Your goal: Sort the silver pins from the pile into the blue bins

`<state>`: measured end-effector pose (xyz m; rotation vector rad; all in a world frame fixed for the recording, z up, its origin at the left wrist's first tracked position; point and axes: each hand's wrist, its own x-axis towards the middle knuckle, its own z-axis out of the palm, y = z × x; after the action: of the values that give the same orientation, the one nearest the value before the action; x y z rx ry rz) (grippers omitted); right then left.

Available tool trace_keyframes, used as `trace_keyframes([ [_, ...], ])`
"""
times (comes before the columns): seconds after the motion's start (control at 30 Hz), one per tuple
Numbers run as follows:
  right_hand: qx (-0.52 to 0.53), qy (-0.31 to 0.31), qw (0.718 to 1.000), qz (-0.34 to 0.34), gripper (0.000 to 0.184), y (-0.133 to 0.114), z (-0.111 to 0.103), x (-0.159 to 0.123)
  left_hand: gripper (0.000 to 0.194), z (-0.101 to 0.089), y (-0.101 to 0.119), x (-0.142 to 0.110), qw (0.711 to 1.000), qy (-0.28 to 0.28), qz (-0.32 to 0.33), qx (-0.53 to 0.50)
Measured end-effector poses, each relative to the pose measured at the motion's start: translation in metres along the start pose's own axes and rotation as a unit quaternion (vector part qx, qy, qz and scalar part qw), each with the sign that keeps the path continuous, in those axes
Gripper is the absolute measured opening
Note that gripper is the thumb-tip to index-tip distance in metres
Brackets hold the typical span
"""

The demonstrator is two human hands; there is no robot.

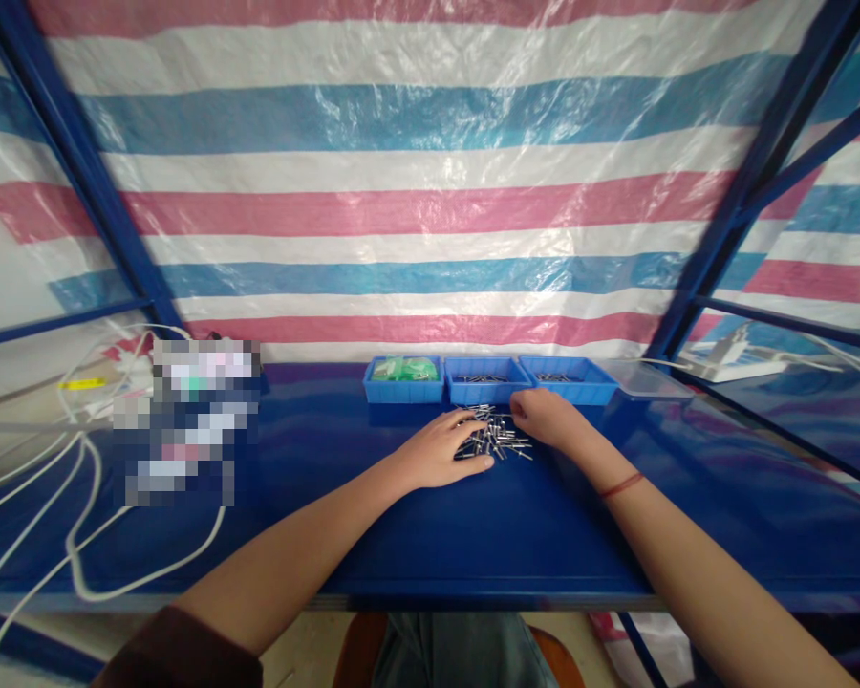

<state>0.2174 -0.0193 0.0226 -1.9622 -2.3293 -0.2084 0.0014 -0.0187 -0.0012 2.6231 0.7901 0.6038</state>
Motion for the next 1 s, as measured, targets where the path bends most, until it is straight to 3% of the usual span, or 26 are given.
trace_keyframes([
  [0.23,0.015,0.007,0.999,-0.032,0.026,0.008,-0.006,-0.002,0.052,0.000,0.001,0.001,1.000,0.020,0.008,0.013],
  [0.33,0.117,0.052,0.990,-0.054,0.023,0.006,-0.013,-0.004,0.046,0.001,0.003,0.003,0.998,0.068,0.013,0.002],
  [0.4,0.258,0.060,0.960,-0.087,0.019,0.000,-0.015,-0.005,0.039,0.001,0.003,0.006,0.994,0.105,0.009,-0.018],
  [0.5,0.448,0.025,0.885,-0.121,0.021,-0.012,-0.014,-0.006,0.028,0.001,0.002,0.009,0.989,0.144,-0.005,-0.044],
  [0.57,0.513,0.008,0.850,-0.120,0.024,-0.019,-0.012,-0.006,0.022,0.001,0.001,0.010,0.986,0.154,-0.012,-0.058],
  [0.63,0.541,0.006,0.834,-0.112,0.025,-0.022,-0.011,-0.006,0.018,-0.001,0.000,0.011,0.984,0.159,-0.015,-0.074],
  [1.0,0.536,0.021,0.836,-0.111,0.027,-0.029,-0.017,-0.009,0.016,0.000,0.001,0.011,0.973,0.182,-0.043,-0.136],
])
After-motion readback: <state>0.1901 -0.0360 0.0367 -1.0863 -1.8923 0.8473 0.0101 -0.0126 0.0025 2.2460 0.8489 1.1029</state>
